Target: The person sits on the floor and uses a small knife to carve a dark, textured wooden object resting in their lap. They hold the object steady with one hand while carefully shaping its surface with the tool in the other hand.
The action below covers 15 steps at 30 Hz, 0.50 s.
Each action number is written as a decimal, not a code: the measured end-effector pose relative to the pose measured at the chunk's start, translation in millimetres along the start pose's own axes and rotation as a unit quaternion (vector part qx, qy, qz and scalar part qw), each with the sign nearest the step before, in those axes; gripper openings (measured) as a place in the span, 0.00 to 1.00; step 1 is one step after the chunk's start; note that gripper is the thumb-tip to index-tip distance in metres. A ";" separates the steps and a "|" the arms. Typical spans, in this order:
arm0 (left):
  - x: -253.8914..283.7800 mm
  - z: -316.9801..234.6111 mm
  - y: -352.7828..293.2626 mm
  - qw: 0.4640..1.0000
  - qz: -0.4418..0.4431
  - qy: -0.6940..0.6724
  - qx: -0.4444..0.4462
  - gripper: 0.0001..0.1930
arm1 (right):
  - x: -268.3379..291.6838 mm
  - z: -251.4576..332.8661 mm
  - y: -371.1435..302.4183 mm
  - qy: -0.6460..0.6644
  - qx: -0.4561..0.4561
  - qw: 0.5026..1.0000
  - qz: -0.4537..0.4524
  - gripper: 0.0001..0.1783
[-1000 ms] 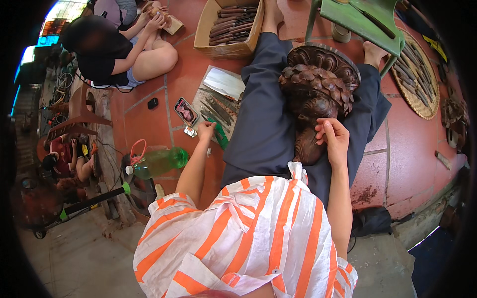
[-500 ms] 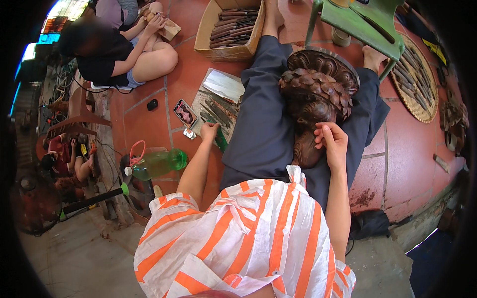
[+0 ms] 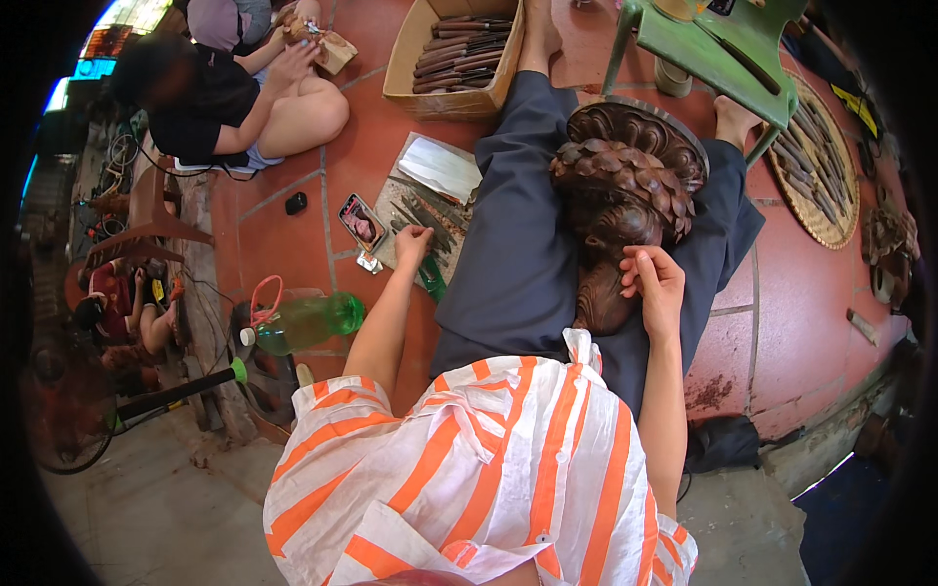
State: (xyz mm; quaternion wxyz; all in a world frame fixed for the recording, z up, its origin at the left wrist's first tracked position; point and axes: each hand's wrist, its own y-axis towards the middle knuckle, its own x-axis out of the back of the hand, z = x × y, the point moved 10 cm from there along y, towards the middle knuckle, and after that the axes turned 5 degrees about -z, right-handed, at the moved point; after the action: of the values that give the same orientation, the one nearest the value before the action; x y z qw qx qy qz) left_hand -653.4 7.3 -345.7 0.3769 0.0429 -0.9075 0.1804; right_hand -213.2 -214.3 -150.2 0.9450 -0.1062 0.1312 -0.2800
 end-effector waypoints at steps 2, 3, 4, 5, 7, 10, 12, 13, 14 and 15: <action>-4.8 -4.8 1.8 1.000 0.008 0.007 0.004 0.12 | -0.9 0.6 0.9 -0.002 0.000 1.000 0.001 0.13; -7.6 -9.5 2.0 1.000 0.012 0.011 -0.002 0.12 | -1.2 0.4 1.3 -0.002 0.000 1.000 0.002 0.13; -10.2 -13.6 1.0 1.000 0.016 0.015 -0.007 0.12 | -1.5 0.2 1.7 -0.001 0.000 1.000 0.003 0.13; -10.8 -27.9 -3.5 0.998 0.017 0.034 -0.040 0.13 | -1.0 0.2 1.4 -0.002 0.001 1.000 0.002 0.13; -12.1 -60.5 -16.8 0.992 0.018 0.072 -0.106 0.16 | 0.7 0.4 0.3 -0.002 0.002 1.000 -0.002 0.13; -16.6 -81.8 -28.6 0.972 -0.002 0.137 -0.189 0.25 | 0.3 -0.8 1.5 0.002 0.000 1.000 0.001 0.13; -24.1 -80.3 -31.7 0.972 0.037 0.163 -0.167 0.28 | 1.3 -1.9 1.6 0.001 -0.001 1.000 -0.001 0.13; -27.5 -79.1 -33.9 0.970 0.057 0.176 -0.156 0.30 | 1.6 -2.0 1.5 -0.001 -0.002 1.000 -0.003 0.13; -28.1 -79.8 -36.2 0.969 0.060 0.178 -0.159 0.30 | 1.5 -2.0 1.6 -0.003 -0.001 1.000 -0.004 0.13; -28.7 -80.2 -39.0 0.968 0.063 0.180 -0.162 0.31 | 1.2 -1.3 1.5 -0.003 -0.001 1.000 -0.004 0.13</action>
State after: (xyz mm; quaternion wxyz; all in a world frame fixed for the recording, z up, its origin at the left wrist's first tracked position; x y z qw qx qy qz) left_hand -571.0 -1.8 -302.1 0.5238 -0.1095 -0.8427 0.0595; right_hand -211.9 -213.9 -152.1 0.9440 -0.1090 0.1284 -0.2837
